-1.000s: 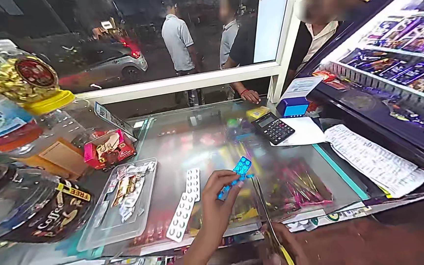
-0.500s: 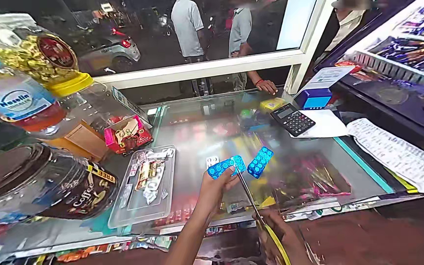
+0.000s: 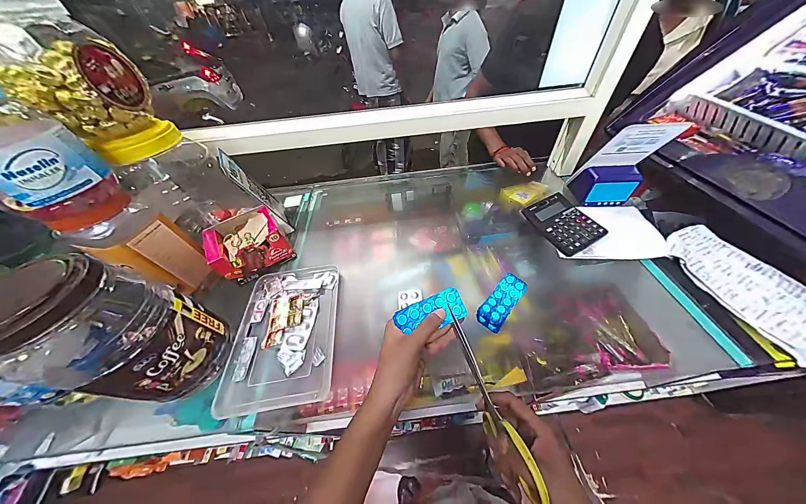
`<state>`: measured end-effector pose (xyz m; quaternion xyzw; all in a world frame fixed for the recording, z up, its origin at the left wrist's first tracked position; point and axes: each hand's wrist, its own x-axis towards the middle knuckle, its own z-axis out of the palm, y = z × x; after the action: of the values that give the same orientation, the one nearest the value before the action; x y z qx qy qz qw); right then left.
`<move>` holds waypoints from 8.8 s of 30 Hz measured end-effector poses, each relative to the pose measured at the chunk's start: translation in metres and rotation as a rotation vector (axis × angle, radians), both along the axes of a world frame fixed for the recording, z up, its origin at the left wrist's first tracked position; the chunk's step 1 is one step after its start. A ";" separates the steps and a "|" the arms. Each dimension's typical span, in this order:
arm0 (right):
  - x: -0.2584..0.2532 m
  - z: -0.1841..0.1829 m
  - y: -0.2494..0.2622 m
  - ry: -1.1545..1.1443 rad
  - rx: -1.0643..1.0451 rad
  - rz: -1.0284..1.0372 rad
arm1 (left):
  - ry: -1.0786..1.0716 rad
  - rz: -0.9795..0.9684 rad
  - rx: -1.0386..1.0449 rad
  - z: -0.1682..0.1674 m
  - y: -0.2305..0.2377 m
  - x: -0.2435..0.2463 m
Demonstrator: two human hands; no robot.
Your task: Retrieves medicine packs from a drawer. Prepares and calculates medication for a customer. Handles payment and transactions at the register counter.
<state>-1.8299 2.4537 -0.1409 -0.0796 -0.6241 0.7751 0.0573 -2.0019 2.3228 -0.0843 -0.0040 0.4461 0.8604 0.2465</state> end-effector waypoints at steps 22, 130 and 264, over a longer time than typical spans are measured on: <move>-0.005 -0.001 0.014 -0.071 -0.003 0.039 | 0.167 0.026 -0.163 -0.004 -0.001 -0.022; -0.044 0.065 0.022 -0.483 1.462 0.026 | 0.164 -0.296 -0.150 0.002 -0.025 -0.076; -0.018 -0.015 0.236 0.313 1.485 -0.407 | -0.029 -0.290 0.730 -0.049 0.099 -0.002</move>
<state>-1.8479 2.6895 -0.1563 -0.0231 -0.9367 0.1315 0.3238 -2.0037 2.4216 -0.1328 0.1350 0.1032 0.9185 0.3570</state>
